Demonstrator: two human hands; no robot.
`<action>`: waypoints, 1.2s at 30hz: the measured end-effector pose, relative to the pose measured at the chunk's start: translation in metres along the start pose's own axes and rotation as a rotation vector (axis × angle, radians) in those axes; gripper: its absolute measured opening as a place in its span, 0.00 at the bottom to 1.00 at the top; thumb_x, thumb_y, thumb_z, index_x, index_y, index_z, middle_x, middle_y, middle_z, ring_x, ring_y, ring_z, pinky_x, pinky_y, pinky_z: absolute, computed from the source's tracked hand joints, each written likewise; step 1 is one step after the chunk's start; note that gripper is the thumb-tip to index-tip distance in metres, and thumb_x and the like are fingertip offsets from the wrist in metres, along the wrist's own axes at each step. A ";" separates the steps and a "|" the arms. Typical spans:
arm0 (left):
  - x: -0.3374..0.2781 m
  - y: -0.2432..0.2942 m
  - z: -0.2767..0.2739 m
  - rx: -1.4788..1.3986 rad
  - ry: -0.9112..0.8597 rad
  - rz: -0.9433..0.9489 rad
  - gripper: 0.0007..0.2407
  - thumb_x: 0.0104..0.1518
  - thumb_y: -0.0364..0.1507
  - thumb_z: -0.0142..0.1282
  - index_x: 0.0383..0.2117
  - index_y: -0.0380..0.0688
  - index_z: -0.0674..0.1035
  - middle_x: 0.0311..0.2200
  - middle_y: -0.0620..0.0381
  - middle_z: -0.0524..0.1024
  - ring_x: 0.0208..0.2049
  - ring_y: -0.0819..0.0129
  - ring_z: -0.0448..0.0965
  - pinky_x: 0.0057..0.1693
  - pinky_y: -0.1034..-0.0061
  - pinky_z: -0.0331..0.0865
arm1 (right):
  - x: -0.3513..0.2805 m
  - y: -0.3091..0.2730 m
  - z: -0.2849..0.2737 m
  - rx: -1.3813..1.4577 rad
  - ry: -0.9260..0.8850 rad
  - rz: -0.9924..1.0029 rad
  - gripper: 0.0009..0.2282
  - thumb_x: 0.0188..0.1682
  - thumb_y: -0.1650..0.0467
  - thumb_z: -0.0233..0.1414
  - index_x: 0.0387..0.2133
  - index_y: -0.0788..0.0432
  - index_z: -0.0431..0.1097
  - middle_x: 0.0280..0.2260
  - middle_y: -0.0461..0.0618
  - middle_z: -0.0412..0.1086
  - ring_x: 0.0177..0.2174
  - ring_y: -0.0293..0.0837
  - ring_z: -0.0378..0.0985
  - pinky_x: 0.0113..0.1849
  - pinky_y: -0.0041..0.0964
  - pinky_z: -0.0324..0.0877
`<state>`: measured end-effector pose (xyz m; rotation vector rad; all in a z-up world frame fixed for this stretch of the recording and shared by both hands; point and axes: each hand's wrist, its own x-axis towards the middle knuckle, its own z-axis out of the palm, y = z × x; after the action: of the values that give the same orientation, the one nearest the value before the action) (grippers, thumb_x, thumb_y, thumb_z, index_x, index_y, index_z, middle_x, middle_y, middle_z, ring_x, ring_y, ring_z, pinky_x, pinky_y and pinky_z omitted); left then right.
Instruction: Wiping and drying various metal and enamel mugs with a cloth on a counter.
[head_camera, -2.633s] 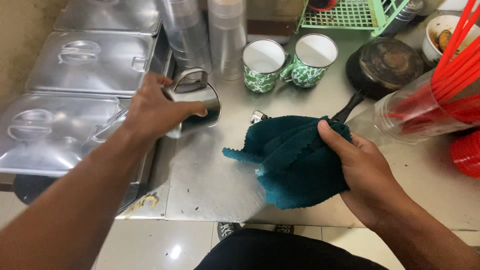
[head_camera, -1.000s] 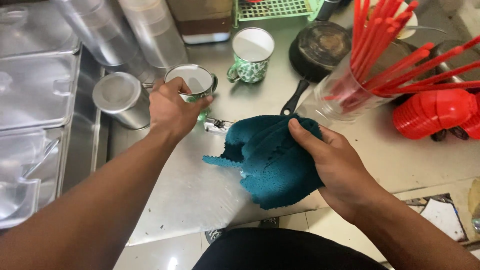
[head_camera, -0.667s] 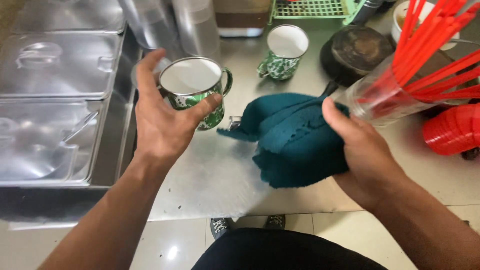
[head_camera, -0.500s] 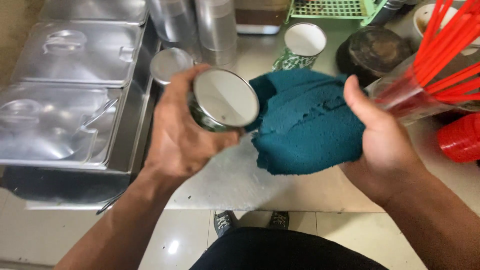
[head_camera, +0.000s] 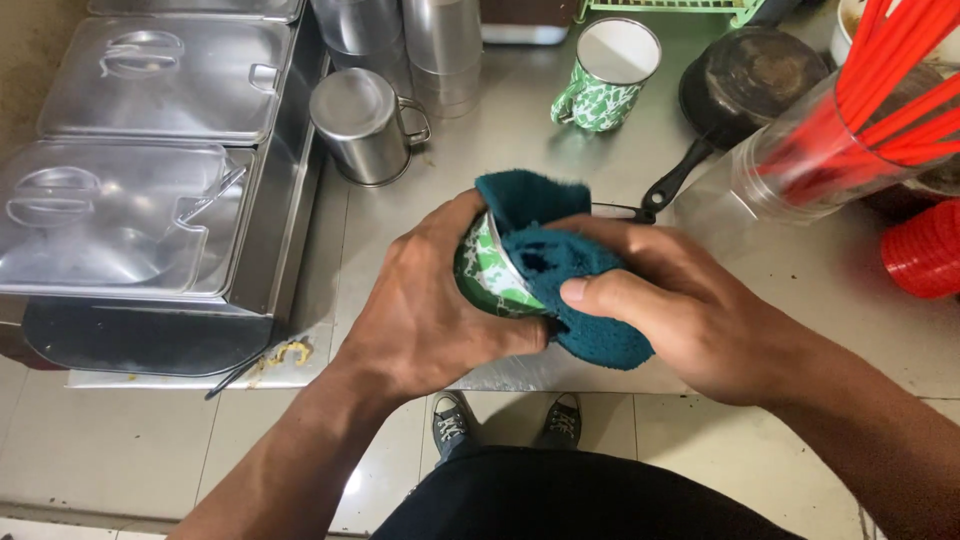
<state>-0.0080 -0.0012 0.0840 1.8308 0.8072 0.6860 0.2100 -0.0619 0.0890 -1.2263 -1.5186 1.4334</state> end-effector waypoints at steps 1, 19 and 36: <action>0.001 0.002 0.001 0.000 0.001 0.001 0.35 0.32 0.30 0.69 0.56 0.36 0.76 0.48 0.48 0.82 0.48 0.61 0.85 0.56 0.71 0.77 | 0.000 0.004 -0.002 -0.001 0.000 -0.001 0.19 0.52 0.67 0.49 0.54 0.65 0.70 0.42 0.52 0.77 0.41 0.39 0.77 0.43 0.34 0.72; -0.023 -0.007 0.030 0.346 -0.031 0.135 0.41 0.28 0.31 0.75 0.58 0.34 0.70 0.52 0.39 0.75 0.54 0.42 0.75 0.61 0.59 0.67 | 0.009 0.038 0.006 -0.213 -0.205 0.479 0.16 0.49 0.67 0.44 0.46 0.54 0.75 0.46 0.48 0.75 0.44 0.42 0.75 0.47 0.36 0.69; -0.032 -0.017 0.033 -0.382 -0.102 -0.535 0.41 0.39 0.47 0.69 0.61 0.36 0.70 0.44 0.42 0.81 0.48 0.54 0.83 0.55 0.66 0.75 | -0.010 0.040 -0.013 0.571 0.056 0.517 0.19 0.51 0.63 0.43 0.41 0.67 0.74 0.33 0.57 0.79 0.30 0.44 0.80 0.38 0.40 0.75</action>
<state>-0.0069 -0.0395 0.0533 1.2217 0.9695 0.3627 0.2313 -0.0697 0.0528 -1.3147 -0.6796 1.9638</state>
